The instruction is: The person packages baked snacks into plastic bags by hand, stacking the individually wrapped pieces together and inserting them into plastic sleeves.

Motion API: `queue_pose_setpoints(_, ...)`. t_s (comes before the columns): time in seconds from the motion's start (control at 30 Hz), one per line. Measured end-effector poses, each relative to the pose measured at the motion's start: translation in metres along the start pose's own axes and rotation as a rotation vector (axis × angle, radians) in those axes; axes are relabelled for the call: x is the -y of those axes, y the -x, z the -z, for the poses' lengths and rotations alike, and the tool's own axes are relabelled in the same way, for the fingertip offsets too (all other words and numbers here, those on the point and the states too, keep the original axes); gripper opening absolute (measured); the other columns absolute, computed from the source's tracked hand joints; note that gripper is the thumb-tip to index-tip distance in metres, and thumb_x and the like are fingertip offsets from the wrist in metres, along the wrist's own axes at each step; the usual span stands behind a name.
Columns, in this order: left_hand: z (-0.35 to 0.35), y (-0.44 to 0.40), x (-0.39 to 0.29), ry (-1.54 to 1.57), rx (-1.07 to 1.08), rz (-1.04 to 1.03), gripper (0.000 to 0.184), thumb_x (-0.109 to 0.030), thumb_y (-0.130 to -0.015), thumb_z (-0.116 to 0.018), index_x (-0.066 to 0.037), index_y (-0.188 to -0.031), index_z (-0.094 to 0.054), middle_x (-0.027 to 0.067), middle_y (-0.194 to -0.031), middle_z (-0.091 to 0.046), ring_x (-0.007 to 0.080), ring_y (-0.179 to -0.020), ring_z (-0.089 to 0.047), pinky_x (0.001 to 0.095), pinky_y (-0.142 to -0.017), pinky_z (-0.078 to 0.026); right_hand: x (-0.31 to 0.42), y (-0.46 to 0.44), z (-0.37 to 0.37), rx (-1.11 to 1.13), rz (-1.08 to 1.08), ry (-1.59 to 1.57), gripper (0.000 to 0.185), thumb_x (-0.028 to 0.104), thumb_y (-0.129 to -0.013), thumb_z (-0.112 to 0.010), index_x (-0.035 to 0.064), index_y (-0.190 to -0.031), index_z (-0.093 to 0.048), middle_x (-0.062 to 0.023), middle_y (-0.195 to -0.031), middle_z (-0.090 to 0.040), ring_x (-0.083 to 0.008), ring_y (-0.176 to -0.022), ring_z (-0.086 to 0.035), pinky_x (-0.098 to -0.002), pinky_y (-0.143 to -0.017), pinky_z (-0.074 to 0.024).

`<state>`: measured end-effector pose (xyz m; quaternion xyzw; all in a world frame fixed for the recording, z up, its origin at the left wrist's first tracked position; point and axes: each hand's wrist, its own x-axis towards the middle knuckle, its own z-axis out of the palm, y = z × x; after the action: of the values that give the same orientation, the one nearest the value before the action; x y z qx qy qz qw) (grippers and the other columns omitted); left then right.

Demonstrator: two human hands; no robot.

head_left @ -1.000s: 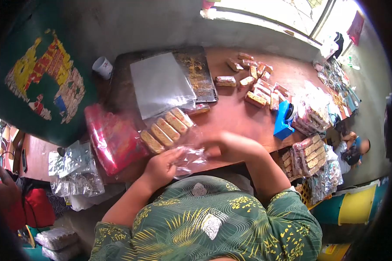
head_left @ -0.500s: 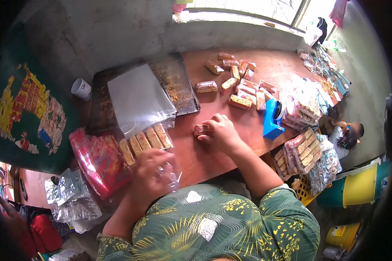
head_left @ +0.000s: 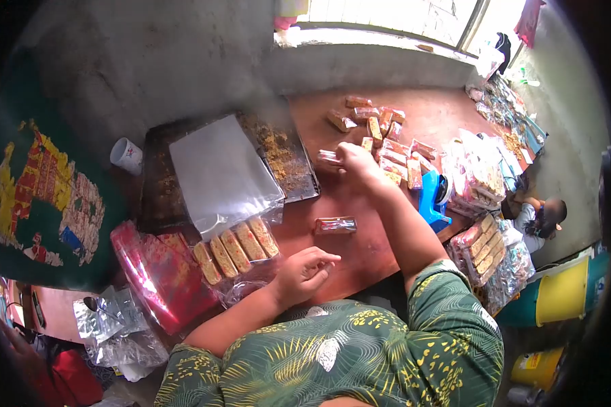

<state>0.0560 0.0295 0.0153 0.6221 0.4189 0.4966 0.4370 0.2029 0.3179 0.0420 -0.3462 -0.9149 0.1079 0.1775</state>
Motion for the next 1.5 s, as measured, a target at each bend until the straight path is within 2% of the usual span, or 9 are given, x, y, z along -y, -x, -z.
queue_pose_setpoints(0.07, 0.002, -0.002, 0.004, -0.041, -0.008, 0.004, 0.029, 0.0, -0.092, -0.065, -0.002, -0.12, -0.072, 0.0109, -0.105, -0.069, 0.02, -0.098, -0.066, 0.0319, -0.087, -0.052, 0.026, 0.031, 0.029, -0.161, -0.019, -0.177, 0.027, 0.005, -0.084, -0.074, 0.0034, -0.105, -0.059, -0.0205, -0.096, -0.065, -0.0427, -0.09, -0.064, -0.0465, -0.082, -0.0532)
queue_pose_setpoints(0.23, -0.001, -0.007, -0.002, -0.182, -0.22, -0.133, 0.029, -0.002, -0.091, -0.067, 0.0, -0.12, -0.072, 0.014, -0.113, -0.069, 0.0249, -0.106, -0.066, 0.0358, -0.098, -0.052, 0.053, 0.113, 0.041, 0.235, 0.016, -0.345, 0.039, 0.0, -0.073, -0.08, 0.0054, -0.104, -0.058, -0.0171, -0.101, -0.068, -0.0392, -0.097, -0.067, -0.0451, -0.085, -0.0547)
queue_pose_setpoints(0.37, -0.001, -0.013, 0.009, -0.368, -0.363, -0.038, 0.072, -0.028, -0.093, -0.077, 0.002, -0.15, -0.045, 0.0212, -0.138, -0.058, 0.0399, -0.13, -0.054, 0.0473, -0.115, -0.041, 0.048, 0.142, -0.002, -0.021, 0.281, -0.258, 0.036, 0.006, -0.071, -0.083, 0.0095, -0.094, -0.056, -0.0136, -0.115, -0.069, -0.0358, -0.103, -0.068, -0.0436, -0.09, -0.0551)
queue_pose_setpoints(0.67, 0.007, -0.018, 0.009, -0.664, 0.026, -0.006, 0.086, -0.035, -0.083, -0.084, -0.004, -0.152, -0.045, 0.0193, -0.138, -0.058, 0.0368, -0.126, -0.059, 0.0487, -0.112, -0.044, 0.066, 0.163, 0.019, 0.043, 0.507, -0.341, 0.044, 0.028, -0.076, -0.083, 0.0149, -0.114, -0.066, -0.0084, -0.125, -0.068, -0.033, -0.115, -0.064, -0.0484, -0.099, -0.0493)
queue_pose_setpoints(0.87, 0.004, -0.015, 0.003, -0.507, 0.036, 0.007, 0.084, -0.02, -0.081, -0.083, -0.003, -0.152, -0.041, 0.0213, -0.143, -0.054, 0.0409, -0.133, -0.055, 0.0494, -0.111, -0.047, -0.005, 0.125, 0.02, -0.328, -0.306, 0.314, 0.045, 0.02, -0.092, -0.071, 0.0069, -0.134, -0.061, -0.0183, -0.135, -0.06, -0.0398, -0.125, -0.054, -0.0497, -0.107, -0.0434)
queue_pose_setpoints(1.13, 0.005, -0.015, 0.009, -0.625, 0.036, -0.021, 0.115, -0.022, -0.077, -0.087, -0.007, -0.163, -0.011, 0.023, -0.162, -0.036, 0.0452, -0.147, -0.042, 0.0507, -0.126, -0.029, 0.037, 0.143, 0.019, 0.202, 0.138, -0.6, 0.028, -0.005, -0.084, -0.071, 0.0061, -0.11, -0.072, -0.0129, -0.119, -0.066, -0.0333, -0.117, -0.061, -0.0413, -0.103, -0.0498)
queue_pose_setpoints(1.23, 0.006, -0.014, 0.013, -0.589, 0.107, -0.005, 0.122, -0.026, -0.075, -0.089, -0.009, -0.163, -0.006, 0.0215, -0.161, -0.039, 0.0451, -0.148, -0.041, 0.0523, -0.129, -0.023, 0.035, 0.131, 0.034, 0.181, -0.088, -0.581, 0.026, -0.005, -0.085, -0.07, 0.0051, -0.109, -0.073, -0.0129, -0.115, -0.07, -0.0317, -0.114, -0.065, -0.0413, -0.102, -0.0512)
queue_pose_setpoints(1.33, 0.005, -0.012, 0.021, -0.548, 0.072, -0.004, 0.124, -0.026, -0.073, -0.09, -0.01, -0.163, -0.007, 0.02, -0.159, -0.041, 0.0428, -0.147, -0.042, 0.0515, -0.129, -0.023, -0.023, 0.103, 0.03, -0.327, -0.18, 0.08, 0.034, 0.003, -0.086, -0.07, 0.0047, -0.12, -0.07, -0.017, -0.126, -0.068, -0.0364, -0.123, -0.06, -0.0471, -0.108, -0.0463)
queue_pose_setpoints(1.5, 0.008, -0.013, 0.015, -0.432, 0.054, 0.086, 0.112, -0.028, -0.077, -0.087, -0.008, -0.16, -0.015, 0.0213, -0.166, -0.03, 0.0432, -0.152, -0.035, 0.0553, -0.128, -0.025, -0.019, 0.103, 0.028, -0.191, -0.421, 0.222, 0.043, 0.009, -0.086, -0.072, 0.0129, -0.128, -0.068, -0.013, -0.135, -0.063, -0.0359, -0.13, -0.055, -0.048, -0.114, -0.0402)
